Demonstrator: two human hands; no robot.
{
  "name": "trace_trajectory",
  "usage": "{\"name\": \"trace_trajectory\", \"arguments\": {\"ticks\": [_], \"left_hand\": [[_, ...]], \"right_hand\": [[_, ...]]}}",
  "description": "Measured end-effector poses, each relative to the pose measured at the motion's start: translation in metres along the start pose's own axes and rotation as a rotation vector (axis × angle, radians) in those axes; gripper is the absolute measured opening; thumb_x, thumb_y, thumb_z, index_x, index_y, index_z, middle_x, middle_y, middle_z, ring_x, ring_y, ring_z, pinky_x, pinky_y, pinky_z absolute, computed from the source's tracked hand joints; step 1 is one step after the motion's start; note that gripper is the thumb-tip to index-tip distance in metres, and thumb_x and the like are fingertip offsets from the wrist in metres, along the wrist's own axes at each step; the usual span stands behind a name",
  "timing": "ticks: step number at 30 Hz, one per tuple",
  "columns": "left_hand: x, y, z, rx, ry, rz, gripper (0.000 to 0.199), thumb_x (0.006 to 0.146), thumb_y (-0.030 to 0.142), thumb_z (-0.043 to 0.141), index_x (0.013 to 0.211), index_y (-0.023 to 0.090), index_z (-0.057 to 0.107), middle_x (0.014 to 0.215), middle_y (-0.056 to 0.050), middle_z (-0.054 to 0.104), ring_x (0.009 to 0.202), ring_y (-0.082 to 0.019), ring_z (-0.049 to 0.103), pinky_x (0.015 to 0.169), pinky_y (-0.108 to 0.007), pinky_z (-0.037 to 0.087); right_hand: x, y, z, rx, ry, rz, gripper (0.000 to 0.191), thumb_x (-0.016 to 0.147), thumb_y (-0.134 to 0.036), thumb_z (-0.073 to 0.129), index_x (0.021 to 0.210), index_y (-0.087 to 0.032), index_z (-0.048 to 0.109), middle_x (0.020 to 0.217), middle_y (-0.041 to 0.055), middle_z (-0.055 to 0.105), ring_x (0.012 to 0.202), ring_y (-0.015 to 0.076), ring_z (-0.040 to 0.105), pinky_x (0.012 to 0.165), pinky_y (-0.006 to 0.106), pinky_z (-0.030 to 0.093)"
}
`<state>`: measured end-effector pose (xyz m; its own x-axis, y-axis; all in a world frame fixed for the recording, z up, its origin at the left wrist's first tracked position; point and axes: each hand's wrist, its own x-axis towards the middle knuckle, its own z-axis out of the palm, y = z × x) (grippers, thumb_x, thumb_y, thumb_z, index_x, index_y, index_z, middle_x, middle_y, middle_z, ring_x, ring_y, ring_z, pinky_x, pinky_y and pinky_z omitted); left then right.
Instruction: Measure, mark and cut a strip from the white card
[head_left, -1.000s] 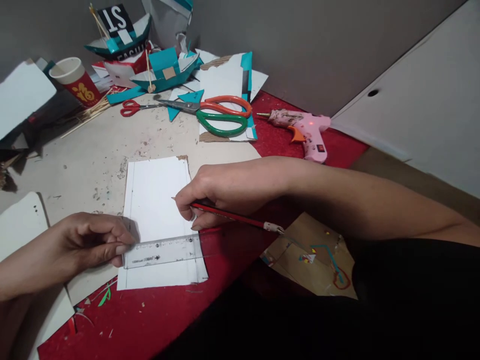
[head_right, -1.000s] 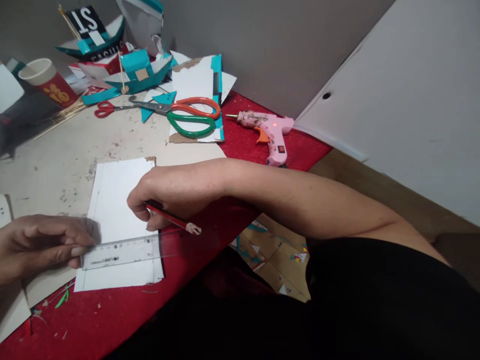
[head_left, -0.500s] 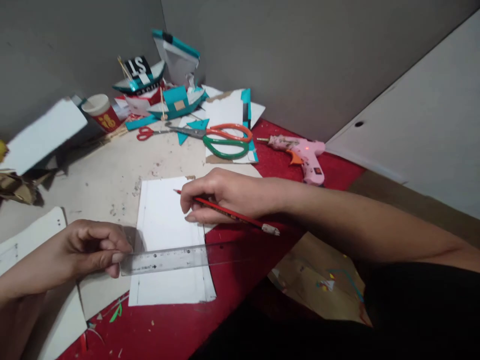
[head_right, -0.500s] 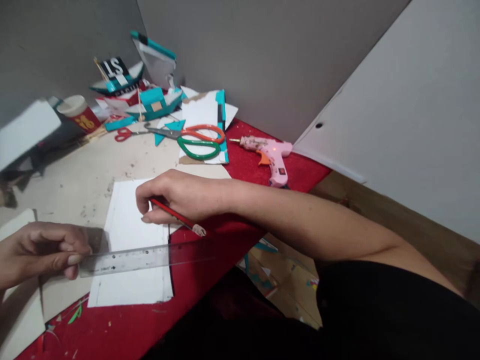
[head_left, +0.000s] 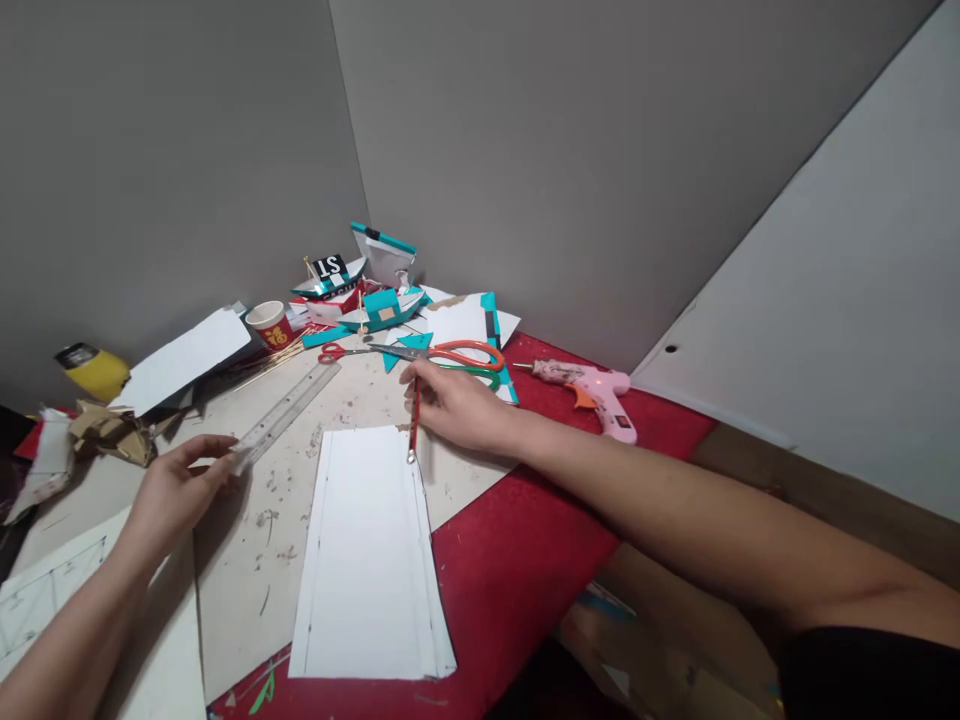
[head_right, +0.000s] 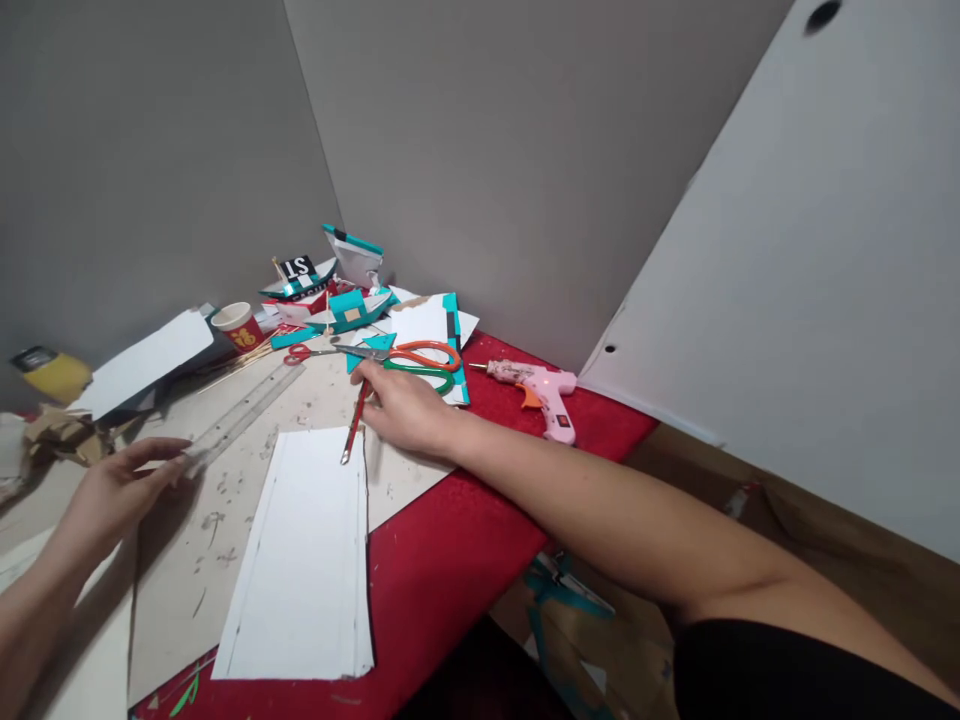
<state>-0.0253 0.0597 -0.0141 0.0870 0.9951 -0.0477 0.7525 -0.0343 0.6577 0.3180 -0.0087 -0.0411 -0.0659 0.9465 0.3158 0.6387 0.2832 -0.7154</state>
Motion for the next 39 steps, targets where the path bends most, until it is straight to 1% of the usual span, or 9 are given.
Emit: {"name": "trace_trajectory", "arguments": {"ticks": [3, 6, 9, 15, 21, 25, 29, 35, 39], "left_hand": [[-0.015, 0.012, 0.005, 0.177, 0.162, 0.120, 0.034, 0.090, 0.036, 0.060, 0.120, 0.019, 0.057, 0.121, -0.008, 0.058, 0.098, -0.023, 0.060, 0.088, -0.046, 0.049], [-0.029, 0.021, 0.012, 0.250, 0.212, 0.242, 0.041, 0.086, 0.040, 0.057, 0.122, 0.020, 0.056, 0.121, -0.010, 0.055, 0.079, -0.019, 0.058, 0.087, -0.044, 0.044], [-0.040, 0.028, 0.020, 0.243, 0.132, 0.282, 0.050, 0.083, 0.049, 0.054, 0.123, 0.020, 0.056, 0.113, -0.010, 0.060, 0.070, -0.020, 0.058, 0.076, -0.041, 0.045], [-0.055, 0.035, 0.039, 0.054, -0.230, 0.191, 0.063, 0.076, 0.058, 0.062, 0.124, 0.017, 0.055, 0.079, -0.003, 0.069, 0.070, -0.023, 0.064, 0.068, -0.035, 0.048], [-0.069, 0.042, 0.050, -0.106, -0.325, 0.096, 0.077, 0.074, 0.058, 0.063, 0.133, 0.013, 0.044, 0.084, -0.006, 0.069, 0.071, -0.022, 0.064, 0.064, -0.035, 0.050], [-0.070, 0.042, 0.048, -0.111, -0.307, 0.090, 0.075, 0.079, 0.060, 0.056, 0.134, 0.010, 0.044, 0.091, -0.011, 0.070, 0.075, -0.025, 0.066, 0.062, -0.036, 0.051], [-0.071, 0.038, 0.048, 0.003, -0.208, 0.167, 0.070, 0.077, 0.053, 0.061, 0.134, 0.014, 0.046, 0.104, -0.013, 0.069, 0.079, -0.025, 0.063, 0.074, -0.039, 0.047], [-0.083, 0.038, 0.054, 0.139, -0.232, 0.266, 0.033, 0.075, 0.036, 0.063, 0.104, 0.021, 0.062, 0.074, -0.001, 0.064, 0.069, -0.022, 0.058, 0.064, -0.032, 0.039], [-0.089, 0.040, 0.056, 0.190, -0.243, 0.280, 0.030, 0.077, 0.031, 0.059, 0.104, 0.020, 0.059, 0.073, 0.000, 0.063, 0.069, -0.021, 0.058, 0.063, -0.031, 0.037]], "right_hand": [[-0.003, -0.002, 0.002, -0.086, -0.133, -0.044, 0.027, 0.080, -0.024, 0.064, 0.105, -0.020, 0.056, 0.094, 0.0066, 0.064, 0.092, 0.0237, 0.059, 0.080, 0.035, 0.043], [-0.006, -0.009, 0.001, -0.142, -0.244, -0.086, 0.042, 0.075, -0.034, 0.073, 0.111, -0.020, 0.056, 0.098, 0.0076, 0.063, 0.094, 0.0246, 0.057, 0.078, 0.033, 0.043], [-0.008, -0.013, 0.001, -0.185, -0.300, -0.103, 0.044, 0.074, -0.033, 0.075, 0.112, -0.019, 0.056, 0.098, 0.0074, 0.063, 0.091, 0.0236, 0.056, 0.077, 0.032, 0.044], [-0.009, -0.018, 0.006, -0.219, -0.333, -0.104, 0.035, 0.078, -0.022, 0.070, 0.110, -0.018, 0.055, 0.094, 0.0045, 0.065, 0.086, 0.0200, 0.057, 0.076, 0.029, 0.042], [-0.015, -0.022, 0.008, -0.296, -0.263, -0.082, 0.039, 0.080, -0.025, 0.067, 0.115, -0.014, 0.053, 0.107, 0.0137, 0.062, 0.099, 0.0276, 0.054, 0.082, 0.036, 0.039], [-0.016, -0.023, 0.010, -0.304, -0.275, -0.090, 0.036, 0.078, -0.026, 0.071, 0.109, -0.016, 0.056, 0.097, 0.0093, 0.065, 0.089, 0.0242, 0.058, 0.078, 0.033, 0.040], [-0.017, -0.024, 0.015, -0.258, -0.332, -0.104, 0.040, 0.074, -0.034, 0.077, 0.106, -0.018, 0.058, 0.089, 0.0032, 0.068, 0.078, 0.0191, 0.061, 0.068, 0.027, 0.041], [-0.018, -0.030, 0.021, -0.247, -0.339, -0.113, 0.036, 0.080, -0.022, 0.067, 0.114, -0.020, 0.056, 0.098, 0.0031, 0.068, 0.086, 0.0173, 0.062, 0.075, 0.027, 0.046], [0.006, -0.033, 0.017, -0.320, -0.313, -0.028, 0.031, 0.093, -0.028, 0.058, 0.121, -0.016, 0.056, 0.102, 0.0059, 0.067, 0.088, 0.0180, 0.064, 0.078, 0.034, 0.053]]}}
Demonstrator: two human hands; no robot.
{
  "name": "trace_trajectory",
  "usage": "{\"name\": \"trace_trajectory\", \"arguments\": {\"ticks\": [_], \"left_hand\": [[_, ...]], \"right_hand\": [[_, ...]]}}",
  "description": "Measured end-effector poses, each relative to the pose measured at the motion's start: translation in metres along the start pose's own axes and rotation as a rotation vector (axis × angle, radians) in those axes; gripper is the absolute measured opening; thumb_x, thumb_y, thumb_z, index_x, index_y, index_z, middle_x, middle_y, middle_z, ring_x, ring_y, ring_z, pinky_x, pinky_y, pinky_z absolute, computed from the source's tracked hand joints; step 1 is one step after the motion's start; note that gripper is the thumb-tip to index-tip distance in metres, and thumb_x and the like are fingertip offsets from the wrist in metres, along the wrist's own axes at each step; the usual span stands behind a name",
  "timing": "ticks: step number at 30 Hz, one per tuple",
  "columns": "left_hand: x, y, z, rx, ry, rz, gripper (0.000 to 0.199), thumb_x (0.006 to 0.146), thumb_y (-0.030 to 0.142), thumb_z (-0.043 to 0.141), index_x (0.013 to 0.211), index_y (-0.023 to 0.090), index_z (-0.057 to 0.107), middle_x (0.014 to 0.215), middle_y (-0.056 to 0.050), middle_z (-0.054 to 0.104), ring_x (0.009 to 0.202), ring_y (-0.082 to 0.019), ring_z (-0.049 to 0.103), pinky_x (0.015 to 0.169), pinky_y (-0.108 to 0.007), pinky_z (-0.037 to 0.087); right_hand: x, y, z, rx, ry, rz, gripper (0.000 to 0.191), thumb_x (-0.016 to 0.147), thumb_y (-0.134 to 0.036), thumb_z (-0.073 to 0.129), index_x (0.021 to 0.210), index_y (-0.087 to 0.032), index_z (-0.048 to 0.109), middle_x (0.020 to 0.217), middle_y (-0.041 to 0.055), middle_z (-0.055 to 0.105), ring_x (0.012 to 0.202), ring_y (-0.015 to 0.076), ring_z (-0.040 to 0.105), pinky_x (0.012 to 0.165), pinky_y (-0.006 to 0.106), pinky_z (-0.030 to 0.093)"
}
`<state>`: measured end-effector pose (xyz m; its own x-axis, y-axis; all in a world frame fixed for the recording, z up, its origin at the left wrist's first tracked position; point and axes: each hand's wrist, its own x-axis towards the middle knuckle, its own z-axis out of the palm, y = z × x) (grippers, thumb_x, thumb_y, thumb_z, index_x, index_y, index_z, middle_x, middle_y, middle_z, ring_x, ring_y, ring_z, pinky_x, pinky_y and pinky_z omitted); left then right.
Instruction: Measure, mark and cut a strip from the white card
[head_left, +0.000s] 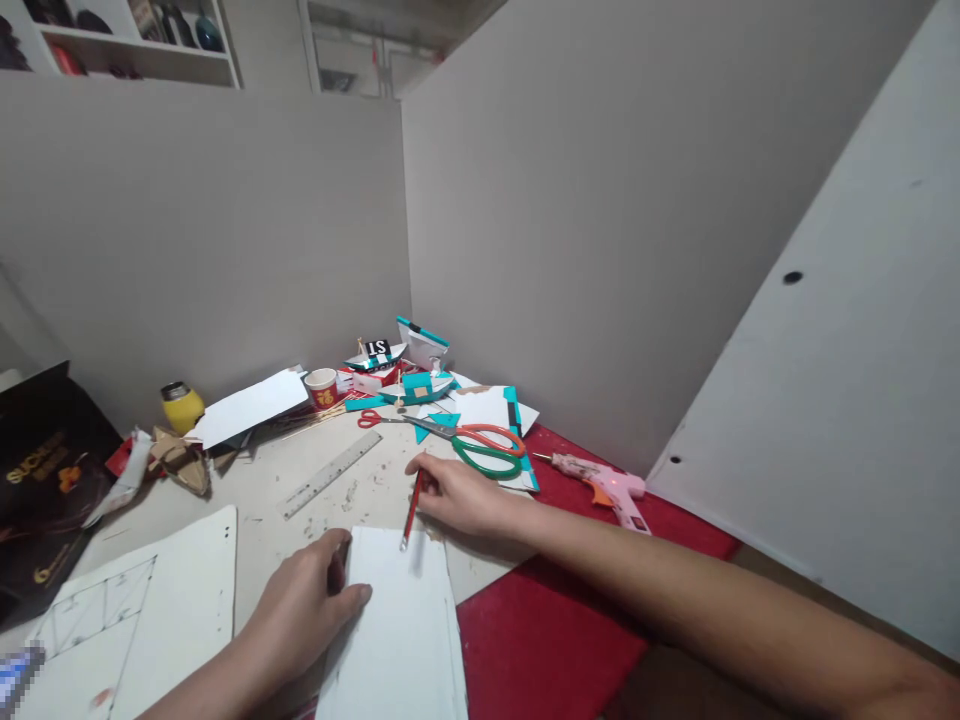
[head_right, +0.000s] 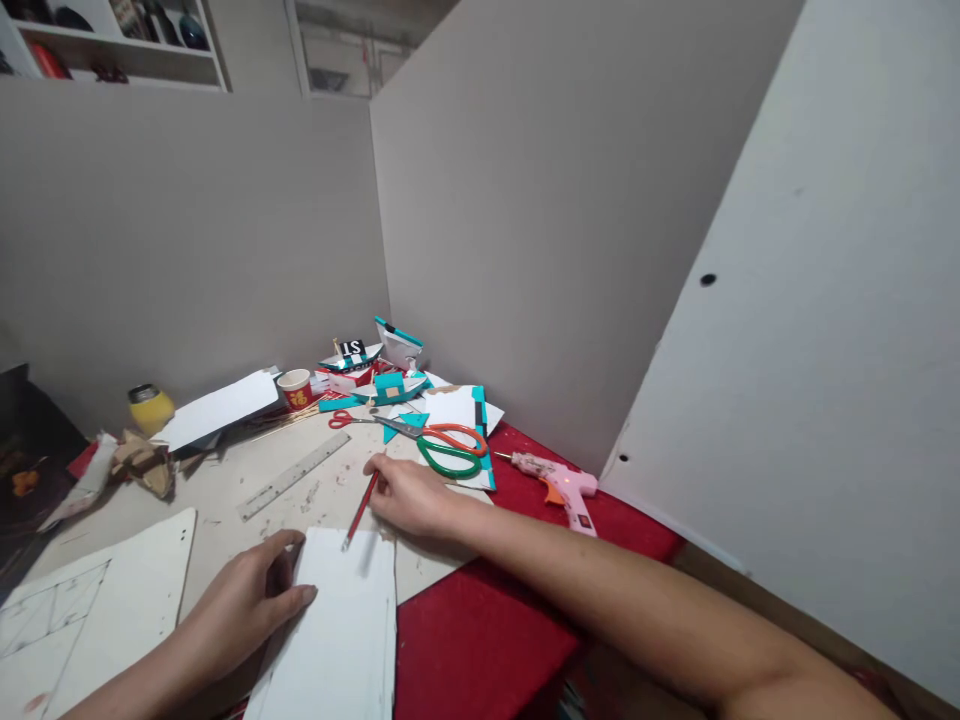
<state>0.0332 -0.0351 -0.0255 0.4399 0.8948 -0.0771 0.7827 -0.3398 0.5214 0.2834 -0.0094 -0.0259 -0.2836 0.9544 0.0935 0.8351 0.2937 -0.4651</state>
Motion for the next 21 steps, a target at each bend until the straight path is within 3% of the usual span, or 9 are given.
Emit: {"name": "trace_trajectory", "arguments": {"ticks": [3, 6, 9, 13, 17, 21], "left_hand": [[-0.002, 0.002, 0.000, 0.022, -0.020, 0.007, 0.030, 0.077, 0.029, 0.060, 0.106, 0.021, 0.058, 0.075, 0.000, 0.064, 0.071, -0.020, 0.059, 0.063, -0.030, 0.038], [-0.003, 0.004, -0.001, 0.048, -0.034, 0.013, 0.031, 0.079, 0.028, 0.063, 0.108, 0.020, 0.058, 0.077, 0.000, 0.064, 0.072, -0.020, 0.060, 0.066, -0.031, 0.042], [-0.002, 0.004, -0.002, 0.074, -0.060, 0.023, 0.029, 0.086, 0.034, 0.064, 0.109, 0.018, 0.059, 0.083, 0.000, 0.064, 0.073, -0.017, 0.061, 0.070, -0.034, 0.049], [0.002, -0.001, -0.002, 0.069, -0.095, 0.030, 0.030, 0.092, 0.040, 0.060, 0.111, 0.017, 0.060, 0.103, -0.005, 0.065, 0.083, -0.017, 0.064, 0.074, -0.038, 0.055], [0.004, -0.006, -0.001, 0.027, -0.115, 0.026, 0.032, 0.091, 0.038, 0.060, 0.115, 0.017, 0.059, 0.109, -0.006, 0.064, 0.089, -0.019, 0.064, 0.077, -0.040, 0.055], [0.002, -0.008, -0.001, -0.027, -0.132, 0.009, 0.033, 0.091, 0.038, 0.061, 0.117, 0.018, 0.058, 0.113, -0.007, 0.063, 0.093, -0.020, 0.064, 0.080, -0.042, 0.055]], "right_hand": [[0.030, -0.006, -0.008, -0.084, -0.019, 0.066, 0.030, 0.095, -0.034, 0.058, 0.120, -0.017, 0.059, 0.121, 0.0089, 0.061, 0.101, 0.0214, 0.063, 0.085, 0.042, 0.054], [0.060, -0.019, -0.008, -0.156, -0.038, 0.094, 0.032, 0.095, -0.033, 0.058, 0.123, -0.017, 0.058, 0.124, 0.0094, 0.060, 0.103, 0.0223, 0.062, 0.086, 0.043, 0.054], [0.072, -0.027, -0.007, -0.187, -0.043, 0.079, 0.034, 0.094, -0.033, 0.059, 0.124, -0.017, 0.057, 0.124, 0.0096, 0.059, 0.104, 0.0229, 0.062, 0.086, 0.044, 0.054], [0.041, -0.024, -0.010, -0.170, -0.106, 0.036, 0.034, 0.094, -0.036, 0.058, 0.122, -0.017, 0.057, 0.120, 0.0090, 0.061, 0.100, 0.0217, 0.063, 0.085, 0.043, 0.054], [-0.015, -0.028, -0.012, -0.125, -0.248, 0.005, 0.046, 0.075, -0.055, 0.071, 0.101, -0.017, 0.065, 0.095, 0.0088, 0.067, 0.085, 0.0252, 0.063, 0.074, 0.036, 0.049], [-0.045, -0.040, -0.004, -0.066, -0.278, 0.036, 0.053, 0.067, -0.047, 0.078, 0.108, -0.016, 0.062, 0.107, 0.0149, 0.063, 0.098, 0.0322, 0.059, 0.078, 0.036, 0.044]]}}
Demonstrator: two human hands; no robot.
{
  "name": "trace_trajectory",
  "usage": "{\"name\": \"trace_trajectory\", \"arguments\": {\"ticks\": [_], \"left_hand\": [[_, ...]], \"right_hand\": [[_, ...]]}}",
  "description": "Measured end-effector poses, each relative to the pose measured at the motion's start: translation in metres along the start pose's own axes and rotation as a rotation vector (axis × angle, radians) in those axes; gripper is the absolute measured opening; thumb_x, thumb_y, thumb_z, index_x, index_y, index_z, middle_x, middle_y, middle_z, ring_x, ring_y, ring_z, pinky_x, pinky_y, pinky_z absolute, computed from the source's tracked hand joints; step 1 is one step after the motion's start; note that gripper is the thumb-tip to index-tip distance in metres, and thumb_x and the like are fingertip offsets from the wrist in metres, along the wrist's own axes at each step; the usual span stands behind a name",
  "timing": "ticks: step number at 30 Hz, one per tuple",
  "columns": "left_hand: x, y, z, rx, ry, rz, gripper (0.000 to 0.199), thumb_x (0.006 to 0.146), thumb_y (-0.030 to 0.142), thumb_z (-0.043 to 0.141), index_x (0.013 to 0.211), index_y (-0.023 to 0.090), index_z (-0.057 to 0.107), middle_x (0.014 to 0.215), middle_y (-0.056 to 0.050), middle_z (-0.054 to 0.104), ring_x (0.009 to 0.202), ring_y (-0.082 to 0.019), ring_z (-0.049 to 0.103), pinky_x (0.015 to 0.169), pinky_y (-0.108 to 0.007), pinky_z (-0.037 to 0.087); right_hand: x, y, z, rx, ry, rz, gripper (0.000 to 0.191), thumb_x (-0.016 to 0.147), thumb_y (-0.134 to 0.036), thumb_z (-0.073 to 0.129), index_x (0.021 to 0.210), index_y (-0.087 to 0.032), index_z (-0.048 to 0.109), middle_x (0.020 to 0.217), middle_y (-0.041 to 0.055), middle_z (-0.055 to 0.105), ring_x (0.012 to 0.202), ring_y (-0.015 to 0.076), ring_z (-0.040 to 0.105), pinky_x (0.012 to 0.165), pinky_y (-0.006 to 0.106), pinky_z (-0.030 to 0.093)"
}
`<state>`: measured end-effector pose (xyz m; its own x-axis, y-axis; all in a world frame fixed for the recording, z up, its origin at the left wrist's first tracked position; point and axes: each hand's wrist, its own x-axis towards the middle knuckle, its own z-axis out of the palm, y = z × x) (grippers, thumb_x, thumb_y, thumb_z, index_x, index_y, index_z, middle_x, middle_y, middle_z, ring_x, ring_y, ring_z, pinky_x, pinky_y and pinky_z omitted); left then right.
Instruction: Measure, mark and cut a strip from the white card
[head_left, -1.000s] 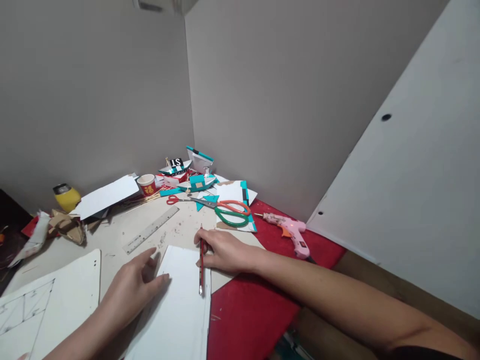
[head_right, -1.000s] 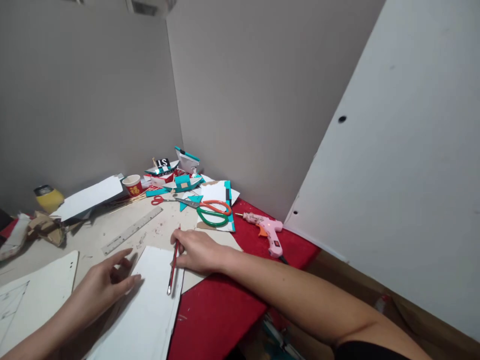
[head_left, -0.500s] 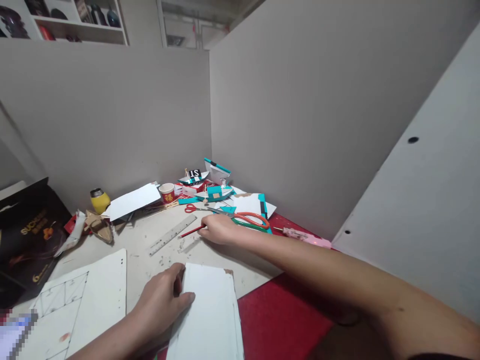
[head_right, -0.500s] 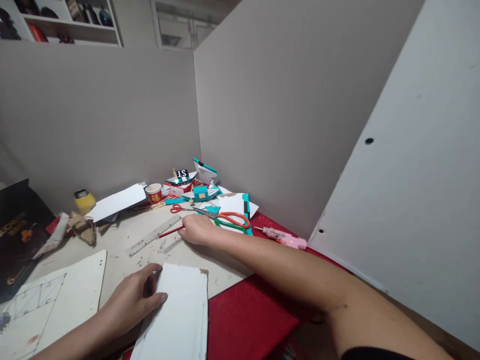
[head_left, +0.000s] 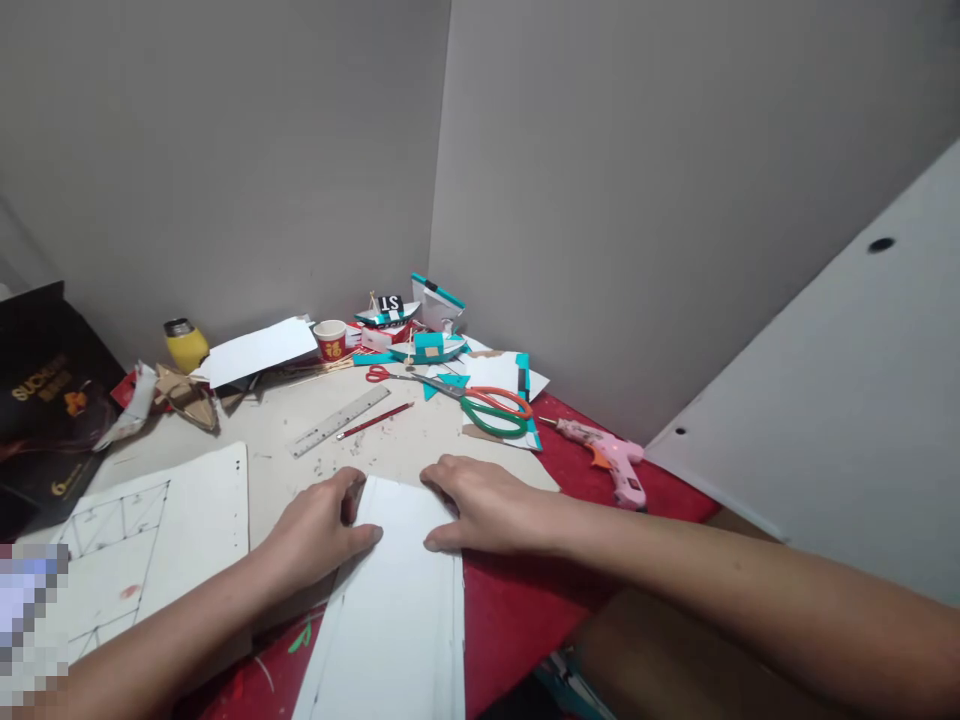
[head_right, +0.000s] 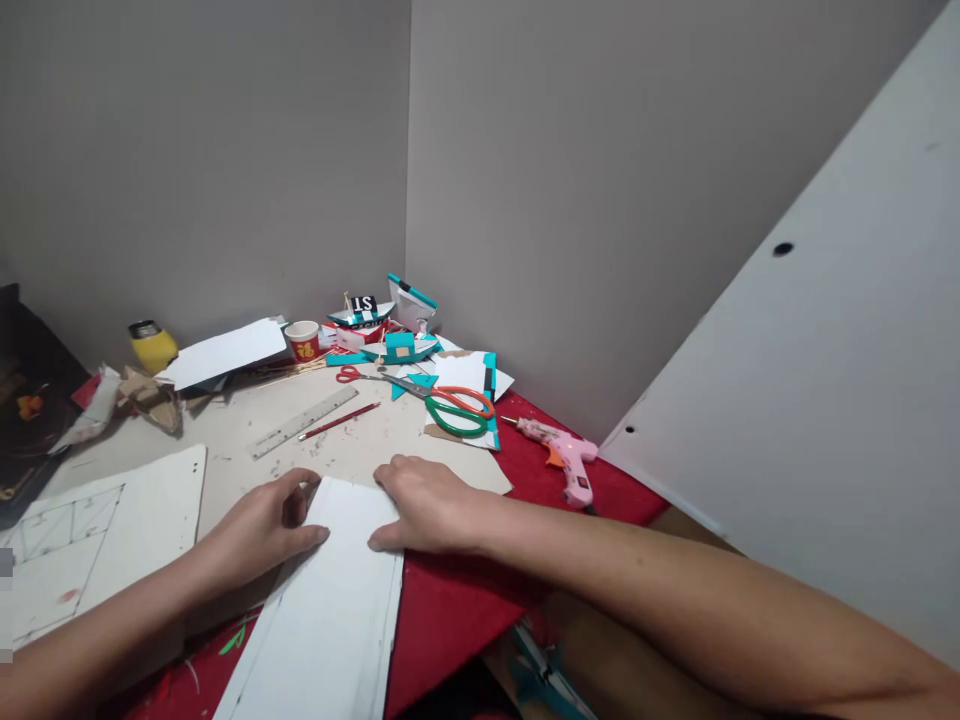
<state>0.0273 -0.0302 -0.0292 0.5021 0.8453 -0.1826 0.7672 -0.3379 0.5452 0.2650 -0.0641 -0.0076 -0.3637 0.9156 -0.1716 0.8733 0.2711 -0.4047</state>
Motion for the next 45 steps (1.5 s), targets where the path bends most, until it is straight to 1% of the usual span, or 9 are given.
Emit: {"name": "trace_trajectory", "arguments": {"ticks": [4, 8, 15, 20, 27, 32, 38, 42, 45], "left_hand": [[-0.004, 0.002, -0.002, -0.108, -0.011, -0.005, 0.031, 0.091, 0.037, 0.062, 0.114, 0.017, 0.060, 0.111, -0.006, 0.064, 0.092, -0.020, 0.064, 0.080, -0.042, 0.054], [-0.007, 0.011, -0.007, -0.381, -0.034, 0.019, 0.034, 0.080, 0.040, 0.070, 0.105, 0.017, 0.064, 0.098, -0.006, 0.070, 0.091, -0.025, 0.066, 0.080, -0.039, 0.053], [-0.011, 0.017, -0.008, -0.937, -0.292, -0.049, 0.058, 0.070, 0.049, 0.077, 0.114, 0.013, 0.067, 0.098, -0.017, 0.076, 0.084, -0.034, 0.073, 0.074, -0.043, 0.058], [0.000, 0.005, -0.008, -1.180, -0.097, -0.088, 0.054, 0.077, 0.043, 0.074, 0.124, 0.019, 0.062, 0.110, -0.012, 0.075, 0.091, -0.029, 0.073, 0.084, -0.039, 0.057], [0.012, -0.002, -0.008, -1.340, 0.058, -0.145, 0.049, 0.075, 0.035, 0.078, 0.119, 0.015, 0.066, 0.109, -0.013, 0.075, 0.095, -0.029, 0.072, 0.089, -0.039, 0.056], [0.012, -0.004, -0.008, -1.393, 0.098, -0.148, 0.049, 0.074, 0.033, 0.079, 0.118, 0.014, 0.067, 0.108, -0.012, 0.075, 0.095, -0.029, 0.072, 0.089, -0.038, 0.056], [0.017, -0.011, -0.013, -1.437, 0.197, -0.138, 0.050, 0.074, 0.032, 0.079, 0.119, 0.014, 0.066, 0.108, -0.012, 0.075, 0.094, -0.028, 0.072, 0.080, -0.034, 0.058], [0.019, -0.009, -0.019, -1.447, 0.250, -0.150, 0.052, 0.074, 0.030, 0.080, 0.121, 0.013, 0.065, 0.106, -0.013, 0.076, 0.090, -0.028, 0.073, 0.072, -0.031, 0.059], [0.019, -0.005, -0.022, -1.444, 0.269, -0.151, 0.052, 0.074, 0.030, 0.079, 0.121, 0.013, 0.065, 0.105, -0.013, 0.076, 0.087, -0.027, 0.074, 0.071, -0.031, 0.059]], "right_hand": [[0.001, 0.002, 0.006, 0.158, 0.004, 0.035, 0.044, 0.064, -0.042, 0.080, 0.095, -0.017, 0.062, 0.090, 0.0082, 0.064, 0.080, 0.0246, 0.058, 0.065, 0.031, 0.042], [0.008, 0.014, -0.006, 0.389, 0.004, -0.018, 0.027, 0.075, -0.043, 0.067, 0.074, -0.018, 0.056, 0.067, -0.0009, 0.058, 0.060, 0.0137, 0.053, 0.051, 0.023, 0.039], [0.036, 0.034, -0.047, 0.509, 0.304, -0.009, 0.037, 0.098, -0.047, 0.039, 0.096, -0.015, 0.058, 0.073, 0.0000, 0.060, 0.059, 0.0101, 0.055, 0.051, 0.022, 0.046], [0.038, 0.083, -0.054, 0.242, 0.354, 0.200, 0.031, 0.095, -0.034, 0.058, 0.120, -0.017, 0.059, 0.119, 0.0088, 0.062, 0.099, 0.0209, 0.063, 0.083, 0.041, 0.055], [0.035, 0.119, -0.047, -0.120, 0.200, 0.397, 0.030, 0.095, -0.033, 0.057, 0.122, -0.019, 0.058, 0.125, 0.0095, 0.059, 0.104, 0.0217, 0.062, 0.087, 0.043, 0.054], [0.049, 0.123, -0.059, -0.156, 0.110, 0.455, 0.029, 0.096, -0.033, 0.056, 0.121, -0.020, 0.059, 0.125, 0.0094, 0.059, 0.103, 0.0211, 0.062, 0.087, 0.042, 0.054], [0.029, 0.122, -0.068, 0.014, 0.238, 0.393, 0.028, 0.096, -0.033, 0.056, 0.120, -0.020, 0.059, 0.124, 0.0092, 0.060, 0.102, 0.0207, 0.062, 0.086, 0.041, 0.054], [0.021, 0.091, -0.051, 0.328, 0.372, 0.212, 0.028, 0.090, -0.042, 0.060, 0.095, -0.014, 0.056, 0.096, 0.0095, 0.067, 0.082, 0.0208, 0.066, 0.070, 0.036, 0.056], [0.035, 0.052, -0.028, 0.626, 0.402, 0.015, 0.033, 0.090, -0.052, 0.049, 0.095, -0.020, 0.045, 0.103, 0.0110, 0.067, 0.081, 0.0197, 0.067, 0.062, 0.032, 0.055]]}}
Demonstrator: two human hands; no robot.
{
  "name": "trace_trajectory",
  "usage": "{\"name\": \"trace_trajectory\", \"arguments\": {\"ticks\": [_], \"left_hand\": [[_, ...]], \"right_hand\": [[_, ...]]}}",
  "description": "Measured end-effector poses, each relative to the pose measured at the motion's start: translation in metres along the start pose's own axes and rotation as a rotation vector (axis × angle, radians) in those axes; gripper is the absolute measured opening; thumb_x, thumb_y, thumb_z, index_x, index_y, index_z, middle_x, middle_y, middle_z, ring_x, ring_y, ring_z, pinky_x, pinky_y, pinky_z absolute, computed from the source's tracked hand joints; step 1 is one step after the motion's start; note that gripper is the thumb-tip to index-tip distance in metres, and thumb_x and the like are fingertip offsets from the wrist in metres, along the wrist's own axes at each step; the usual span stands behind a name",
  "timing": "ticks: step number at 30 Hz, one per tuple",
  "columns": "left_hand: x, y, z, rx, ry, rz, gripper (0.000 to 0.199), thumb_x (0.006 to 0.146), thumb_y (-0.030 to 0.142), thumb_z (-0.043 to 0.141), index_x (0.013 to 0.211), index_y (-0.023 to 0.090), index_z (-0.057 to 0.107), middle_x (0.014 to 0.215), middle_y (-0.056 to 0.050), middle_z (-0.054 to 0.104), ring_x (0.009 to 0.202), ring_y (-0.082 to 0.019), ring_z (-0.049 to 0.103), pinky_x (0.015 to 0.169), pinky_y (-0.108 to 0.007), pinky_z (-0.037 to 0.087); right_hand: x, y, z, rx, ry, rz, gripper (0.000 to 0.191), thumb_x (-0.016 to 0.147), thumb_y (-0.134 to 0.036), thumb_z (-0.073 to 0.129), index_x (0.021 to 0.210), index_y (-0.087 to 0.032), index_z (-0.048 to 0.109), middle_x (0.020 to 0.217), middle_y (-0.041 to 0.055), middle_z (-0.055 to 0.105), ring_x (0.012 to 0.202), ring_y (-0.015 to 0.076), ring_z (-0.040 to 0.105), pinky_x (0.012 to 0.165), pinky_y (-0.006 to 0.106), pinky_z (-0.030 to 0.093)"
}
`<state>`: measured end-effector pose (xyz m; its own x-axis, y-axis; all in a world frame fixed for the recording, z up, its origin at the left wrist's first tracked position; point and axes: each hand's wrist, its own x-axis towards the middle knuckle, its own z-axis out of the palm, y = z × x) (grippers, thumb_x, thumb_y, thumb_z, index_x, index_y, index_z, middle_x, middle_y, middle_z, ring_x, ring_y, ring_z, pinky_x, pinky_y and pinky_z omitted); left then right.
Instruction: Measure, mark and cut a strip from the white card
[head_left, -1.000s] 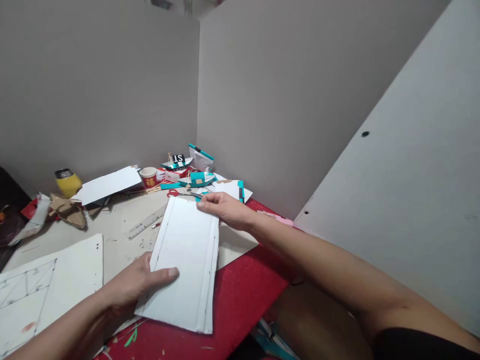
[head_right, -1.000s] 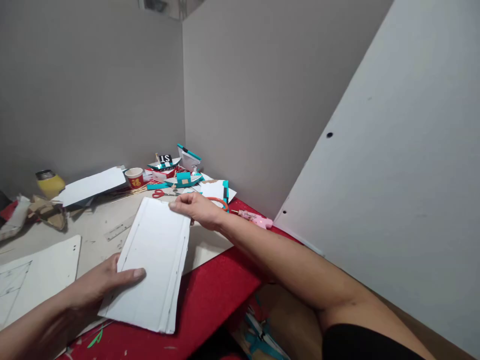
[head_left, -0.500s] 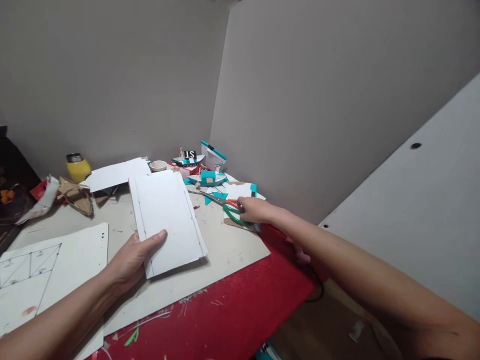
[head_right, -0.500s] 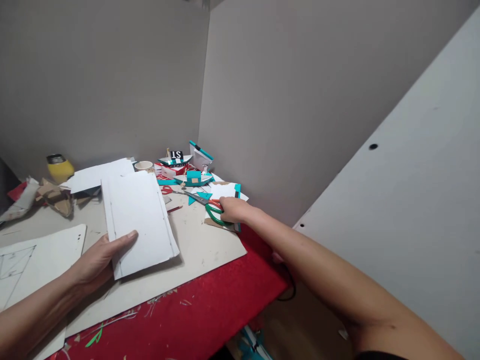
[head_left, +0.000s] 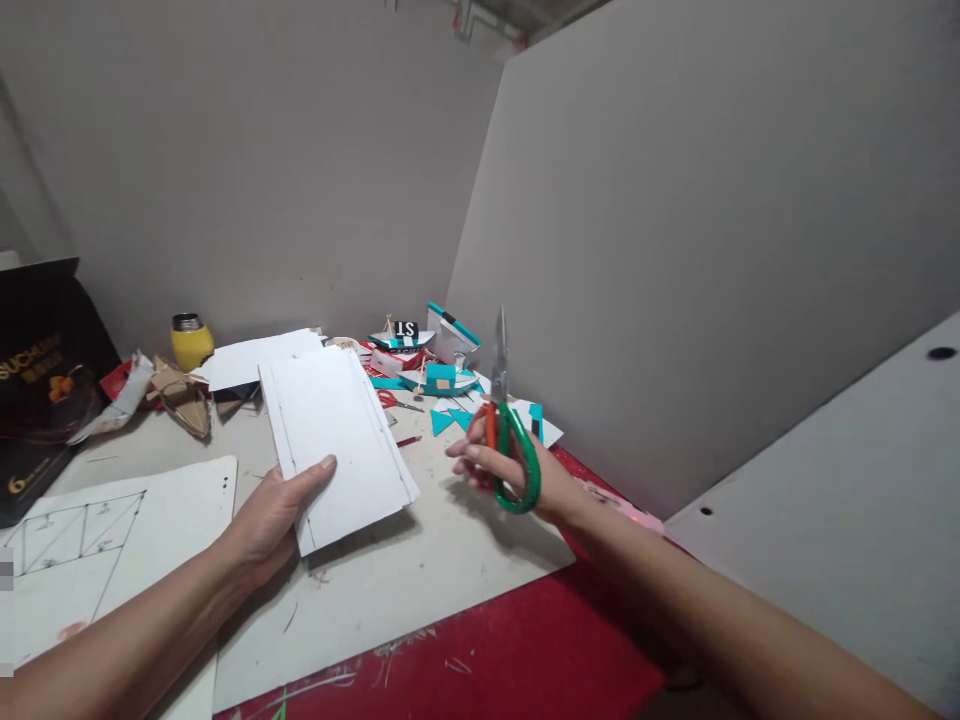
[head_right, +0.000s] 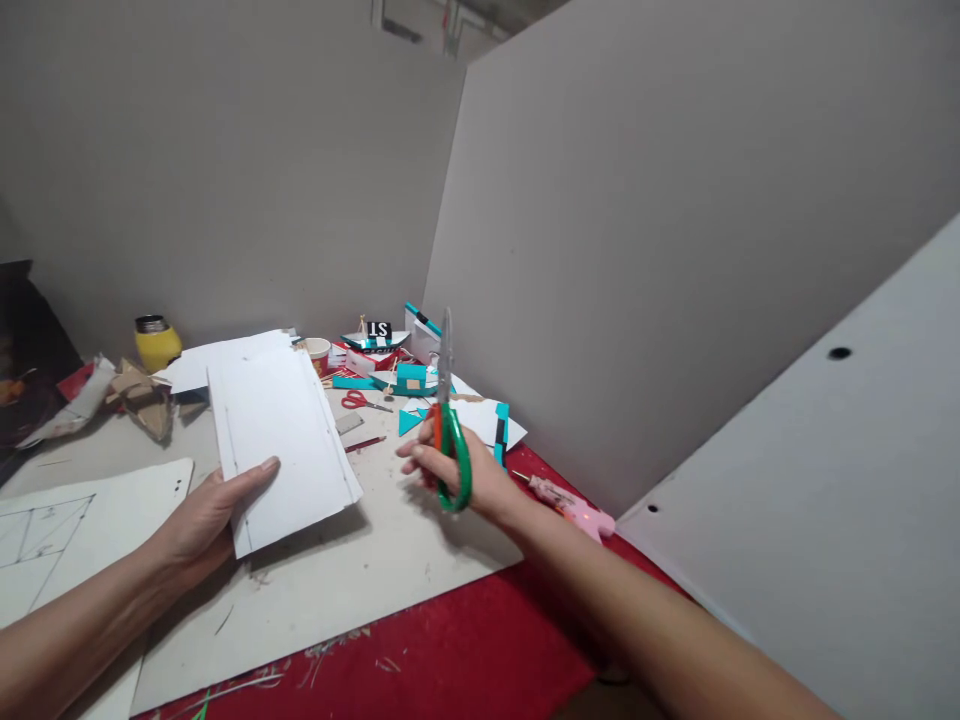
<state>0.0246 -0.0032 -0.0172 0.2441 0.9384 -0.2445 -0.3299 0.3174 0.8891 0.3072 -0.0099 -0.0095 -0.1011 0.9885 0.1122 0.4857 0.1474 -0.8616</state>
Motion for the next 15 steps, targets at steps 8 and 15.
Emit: {"name": "trace_trajectory", "arguments": {"ticks": [8, 15], "left_hand": [[-0.007, 0.013, -0.002, 0.021, -0.033, 0.070, 0.047, 0.080, 0.035, 0.074, 0.121, 0.016, 0.065, 0.112, -0.013, 0.074, 0.089, -0.026, 0.072, 0.075, -0.033, 0.059], [-0.009, 0.009, 0.007, 0.078, -0.109, 0.143, 0.040, 0.073, 0.037, 0.080, 0.105, 0.016, 0.071, 0.106, -0.014, 0.073, 0.088, -0.026, 0.069, 0.070, -0.034, 0.058]], "right_hand": [[0.032, -0.036, 0.071, 0.341, 0.061, -0.191, 0.036, 0.071, -0.043, 0.074, 0.075, -0.022, 0.045, 0.067, -0.0045, 0.050, 0.058, 0.0110, 0.046, 0.054, 0.027, 0.041], [0.056, -0.048, 0.067, 0.467, 0.256, -0.289, 0.032, 0.074, -0.041, 0.071, 0.079, -0.022, 0.045, 0.076, -0.0036, 0.049, 0.068, 0.0130, 0.045, 0.065, 0.028, 0.040]]}}
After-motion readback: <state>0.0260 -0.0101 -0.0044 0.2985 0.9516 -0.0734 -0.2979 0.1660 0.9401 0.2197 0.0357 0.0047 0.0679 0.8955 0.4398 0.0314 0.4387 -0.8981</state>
